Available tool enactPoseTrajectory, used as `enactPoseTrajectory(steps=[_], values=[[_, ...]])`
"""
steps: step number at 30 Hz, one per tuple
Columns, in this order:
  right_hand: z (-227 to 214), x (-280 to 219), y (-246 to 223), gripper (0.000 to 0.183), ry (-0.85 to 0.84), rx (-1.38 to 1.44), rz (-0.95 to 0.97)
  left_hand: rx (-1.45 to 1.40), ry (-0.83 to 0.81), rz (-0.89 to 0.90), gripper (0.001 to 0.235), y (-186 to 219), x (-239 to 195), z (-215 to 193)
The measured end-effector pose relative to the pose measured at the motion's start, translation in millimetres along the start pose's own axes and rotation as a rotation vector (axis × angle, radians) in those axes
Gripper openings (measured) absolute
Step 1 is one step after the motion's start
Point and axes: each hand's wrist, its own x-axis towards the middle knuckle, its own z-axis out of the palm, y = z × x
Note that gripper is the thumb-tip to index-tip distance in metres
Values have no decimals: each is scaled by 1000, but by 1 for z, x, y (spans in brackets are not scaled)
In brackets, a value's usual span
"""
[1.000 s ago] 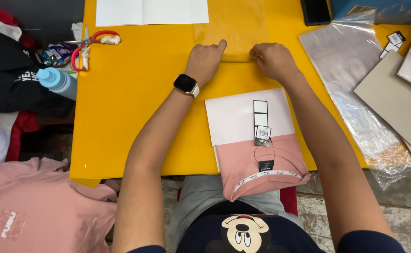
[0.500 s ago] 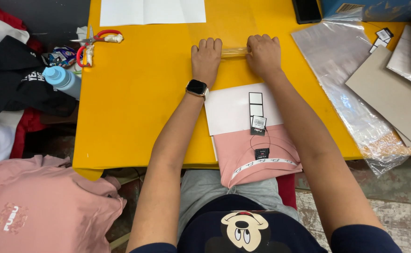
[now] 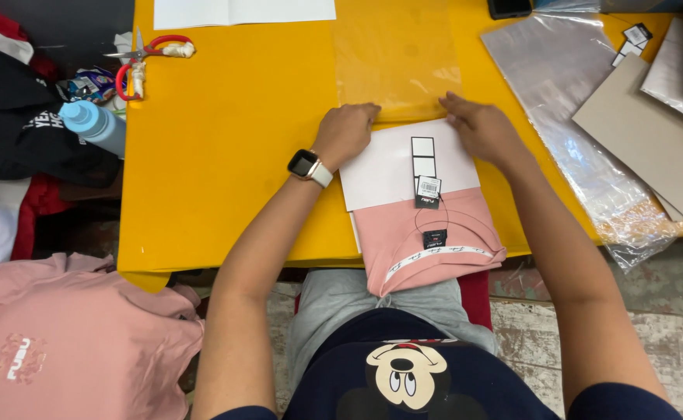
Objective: Folding a pink t-shirt using a cardboard template and placing it into a clear plastic bag
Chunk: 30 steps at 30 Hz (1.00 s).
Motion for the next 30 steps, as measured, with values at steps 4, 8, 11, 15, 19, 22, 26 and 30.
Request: enactPoseTrajectory(steps=[4,8,11,15,19,22,26,30], values=[[49,-42,21,42,144,-296,-160,23,-92,137,38,28,-44,-48],[60,-68,-4,45,145,-366,-122,256,83,260,30,-4,-62,-26],[69,-71,-7,44,166,-389,-129,448,267,292,15,-30,-68,-14],[76,-72,-8,46,191,-365,-184,443,337,285,10,-41,-79,-8],[82,-71,1,45,219,-300,-188,329,294,258,12,-33,-98,-16],[76,-75,6,43,227,-231,-242,258,278,224,14,-11,-122,-27],[59,-85,4,43,205,-205,-287,211,286,207,15,6,-152,-23],[40,-107,-10,44,97,-236,-274,204,283,223,21,28,-185,-26]])
